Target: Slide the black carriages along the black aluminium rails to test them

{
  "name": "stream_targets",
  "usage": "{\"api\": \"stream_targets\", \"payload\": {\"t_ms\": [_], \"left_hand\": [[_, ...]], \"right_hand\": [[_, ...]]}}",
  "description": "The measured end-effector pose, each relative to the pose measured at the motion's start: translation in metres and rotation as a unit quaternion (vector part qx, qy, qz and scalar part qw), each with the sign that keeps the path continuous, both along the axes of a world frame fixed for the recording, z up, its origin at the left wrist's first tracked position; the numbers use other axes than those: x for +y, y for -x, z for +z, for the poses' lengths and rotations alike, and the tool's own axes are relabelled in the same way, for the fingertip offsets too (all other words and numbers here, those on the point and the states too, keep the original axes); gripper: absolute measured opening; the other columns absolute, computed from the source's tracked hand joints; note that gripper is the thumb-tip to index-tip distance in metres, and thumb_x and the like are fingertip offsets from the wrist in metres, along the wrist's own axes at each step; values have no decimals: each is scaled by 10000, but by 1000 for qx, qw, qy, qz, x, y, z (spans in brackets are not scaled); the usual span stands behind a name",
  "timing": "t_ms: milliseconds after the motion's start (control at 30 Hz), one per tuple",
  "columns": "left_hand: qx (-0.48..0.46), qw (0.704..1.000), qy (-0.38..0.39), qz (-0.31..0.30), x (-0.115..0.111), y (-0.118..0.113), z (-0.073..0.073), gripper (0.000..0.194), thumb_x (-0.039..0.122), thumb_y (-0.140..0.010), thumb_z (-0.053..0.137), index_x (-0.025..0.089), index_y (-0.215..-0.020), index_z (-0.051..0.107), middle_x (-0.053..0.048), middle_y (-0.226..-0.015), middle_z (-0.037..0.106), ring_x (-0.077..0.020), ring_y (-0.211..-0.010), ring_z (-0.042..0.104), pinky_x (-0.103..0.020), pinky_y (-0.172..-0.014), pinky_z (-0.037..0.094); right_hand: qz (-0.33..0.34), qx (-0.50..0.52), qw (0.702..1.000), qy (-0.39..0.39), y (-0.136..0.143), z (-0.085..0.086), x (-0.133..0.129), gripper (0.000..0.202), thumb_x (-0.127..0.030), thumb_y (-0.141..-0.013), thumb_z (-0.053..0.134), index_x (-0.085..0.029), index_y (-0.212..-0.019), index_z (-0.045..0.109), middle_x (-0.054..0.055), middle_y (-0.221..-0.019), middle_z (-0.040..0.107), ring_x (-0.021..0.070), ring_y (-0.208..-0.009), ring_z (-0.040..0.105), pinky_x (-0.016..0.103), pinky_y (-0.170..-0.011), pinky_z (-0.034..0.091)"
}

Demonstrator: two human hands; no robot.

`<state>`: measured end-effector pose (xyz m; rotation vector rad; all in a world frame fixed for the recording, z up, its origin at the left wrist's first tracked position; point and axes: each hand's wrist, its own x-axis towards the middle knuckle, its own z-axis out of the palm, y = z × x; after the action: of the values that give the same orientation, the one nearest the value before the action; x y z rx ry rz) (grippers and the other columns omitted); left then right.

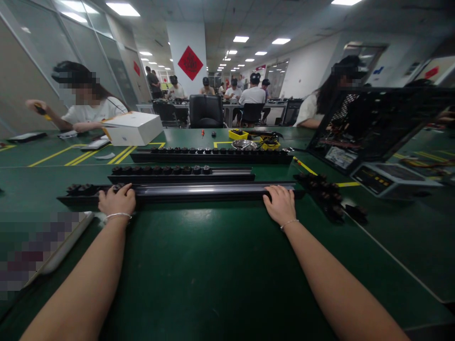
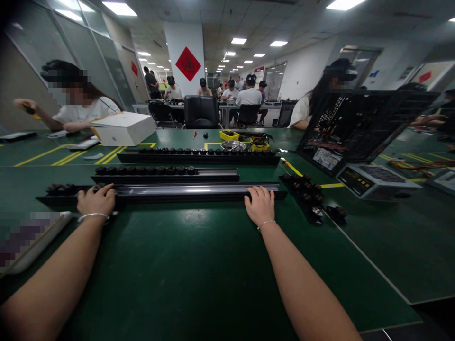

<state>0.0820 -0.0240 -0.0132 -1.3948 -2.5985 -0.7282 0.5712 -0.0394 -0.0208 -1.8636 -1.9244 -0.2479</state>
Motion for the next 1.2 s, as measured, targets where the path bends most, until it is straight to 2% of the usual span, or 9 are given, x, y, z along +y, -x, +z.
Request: {"api": "stream_targets", "payload": {"t_ms": [33, 233, 733, 900, 1200], "left_hand": [[-7, 1000, -2, 21, -2, -3, 2, 489, 431, -864, 296, 275, -1247, 557, -115, -1340, 442, -369, -1283, 273, -554, -995, 291], [-43, 999, 1, 3, -10, -8, 6, 526, 515, -874, 276, 300, -1295, 506, -97, -1415, 380, -345, -1347, 214, -534, -1052, 243], [-11, 1000, 8, -28, -7, -6, -1, 499, 481, -899, 289, 284, -1311, 490, -129, -1425, 362, -339, -1353, 219, -529, -1051, 253], [-6, 999, 1, -32, -7, -9, -2, 474, 464, -900, 298, 299, -1289, 513, -96, -1388, 422, -310, -1342, 251, -506, -1059, 256], [4, 1000, 1, -31, -11, -13, 3, 497, 440, -909, 247, 267, -1282, 526, -108, -1361, 433, -286, -1300, 317, -457, -1055, 276]], "right_hand": [[1, 1, 1000, 0, 0, 0, 0, 374, -356, -874, 368, -214, -1148, 579, 78, -1250, 563, 257, -1213, 400, 536, -1048, 210], [4, 1, 1000, -9, -2, -1, 1, 368, -352, -870, 373, -220, -1140, 584, 77, -1232, 573, 260, -1198, 412, 538, -1037, 216], [2, -4, 1000, -6, -2, 0, 1, 365, -354, -875, 370, -217, -1138, 581, 70, -1219, 582, 252, -1188, 420, 530, -1032, 219], [4, -5, 1000, -6, -2, 0, 1, 362, -350, -871, 378, -223, -1141, 582, 68, -1216, 584, 250, -1187, 425, 536, -1031, 228], [9, -12, 1000, -9, -4, -1, 3, 361, -350, -865, 386, -222, -1135, 588, 76, -1200, 591, 259, -1174, 428, 538, -1025, 230]]}}
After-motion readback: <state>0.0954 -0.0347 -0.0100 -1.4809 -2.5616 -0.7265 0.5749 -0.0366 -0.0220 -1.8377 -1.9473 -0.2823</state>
